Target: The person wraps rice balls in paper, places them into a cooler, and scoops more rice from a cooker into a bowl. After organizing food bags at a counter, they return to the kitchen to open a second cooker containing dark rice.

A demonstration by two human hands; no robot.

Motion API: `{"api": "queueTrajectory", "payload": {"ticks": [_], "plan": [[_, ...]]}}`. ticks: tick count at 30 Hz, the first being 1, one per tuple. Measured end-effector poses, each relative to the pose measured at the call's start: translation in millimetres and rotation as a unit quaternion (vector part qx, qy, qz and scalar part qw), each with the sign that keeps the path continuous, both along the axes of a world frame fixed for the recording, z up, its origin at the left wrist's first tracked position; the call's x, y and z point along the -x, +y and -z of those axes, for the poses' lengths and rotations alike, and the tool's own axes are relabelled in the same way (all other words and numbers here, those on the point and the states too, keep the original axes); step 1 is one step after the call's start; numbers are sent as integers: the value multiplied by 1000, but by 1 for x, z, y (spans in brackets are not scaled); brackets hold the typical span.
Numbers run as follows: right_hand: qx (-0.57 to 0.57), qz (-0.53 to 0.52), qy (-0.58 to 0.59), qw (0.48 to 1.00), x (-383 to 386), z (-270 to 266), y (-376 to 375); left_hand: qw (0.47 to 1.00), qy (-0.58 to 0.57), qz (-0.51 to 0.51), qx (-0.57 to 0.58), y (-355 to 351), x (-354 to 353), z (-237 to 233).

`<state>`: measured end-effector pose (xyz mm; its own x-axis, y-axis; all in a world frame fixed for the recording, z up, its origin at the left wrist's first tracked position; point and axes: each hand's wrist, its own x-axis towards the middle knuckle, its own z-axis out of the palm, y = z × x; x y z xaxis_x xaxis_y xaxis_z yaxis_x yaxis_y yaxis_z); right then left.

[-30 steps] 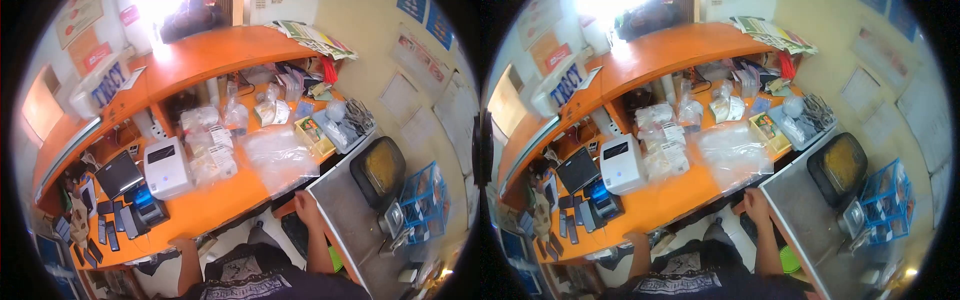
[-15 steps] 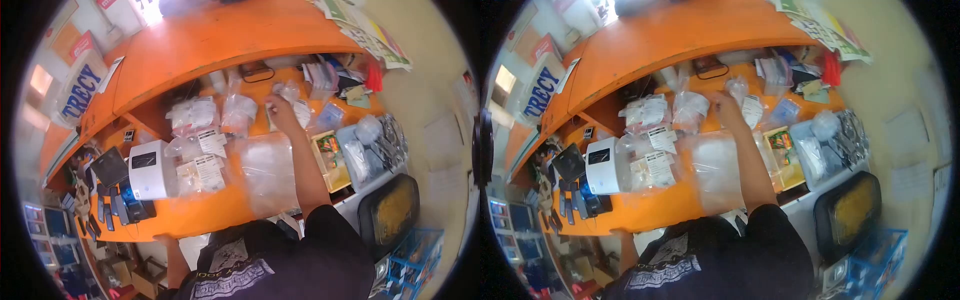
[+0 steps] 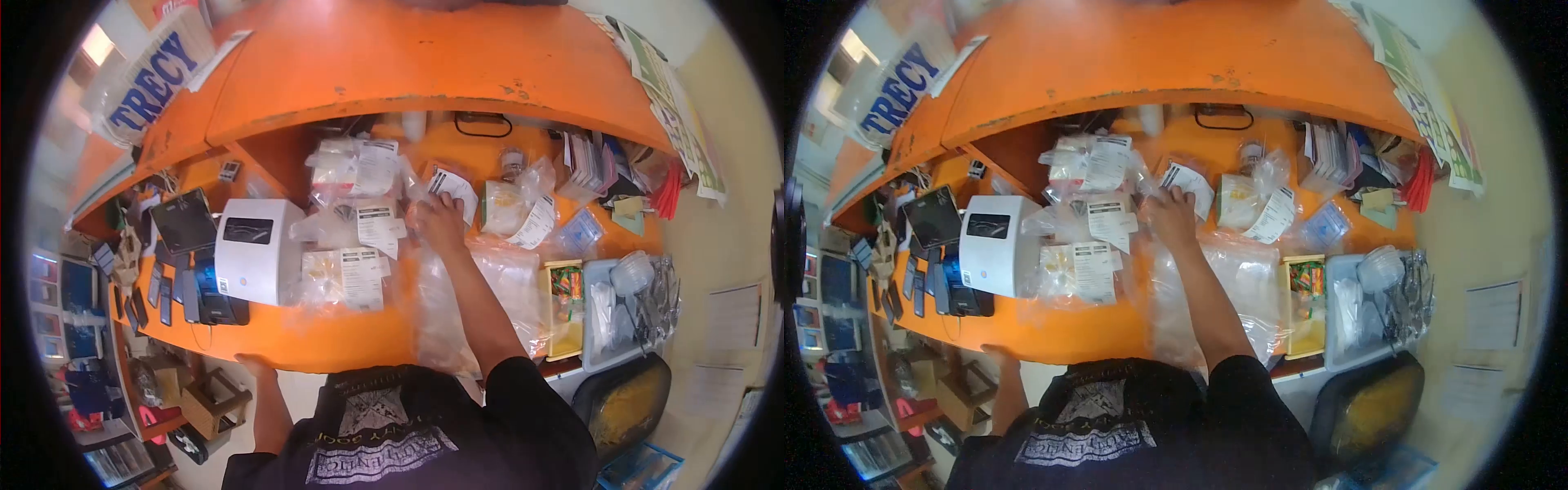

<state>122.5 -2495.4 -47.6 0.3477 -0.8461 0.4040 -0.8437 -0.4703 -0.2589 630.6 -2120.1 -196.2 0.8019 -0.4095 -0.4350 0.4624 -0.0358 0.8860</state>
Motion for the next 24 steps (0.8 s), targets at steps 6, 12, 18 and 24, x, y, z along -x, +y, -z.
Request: {"api": "queueTrajectory", "payload": {"ticks": [6,12,18,24], "plan": [[41,-14,30,999,10,4,34,999,-37,-16,-18,15,-20,36],[18,-1,24,1000,8,-8,52,976,-172,-11,-133,14,-10,24],[-36,-11,63,997,3,-15,61,986,-133,-31,-91,6,0,10],[96,118,-228,962,80,-47,23,997,-29,-50,-45,-7,16,-15]]}}
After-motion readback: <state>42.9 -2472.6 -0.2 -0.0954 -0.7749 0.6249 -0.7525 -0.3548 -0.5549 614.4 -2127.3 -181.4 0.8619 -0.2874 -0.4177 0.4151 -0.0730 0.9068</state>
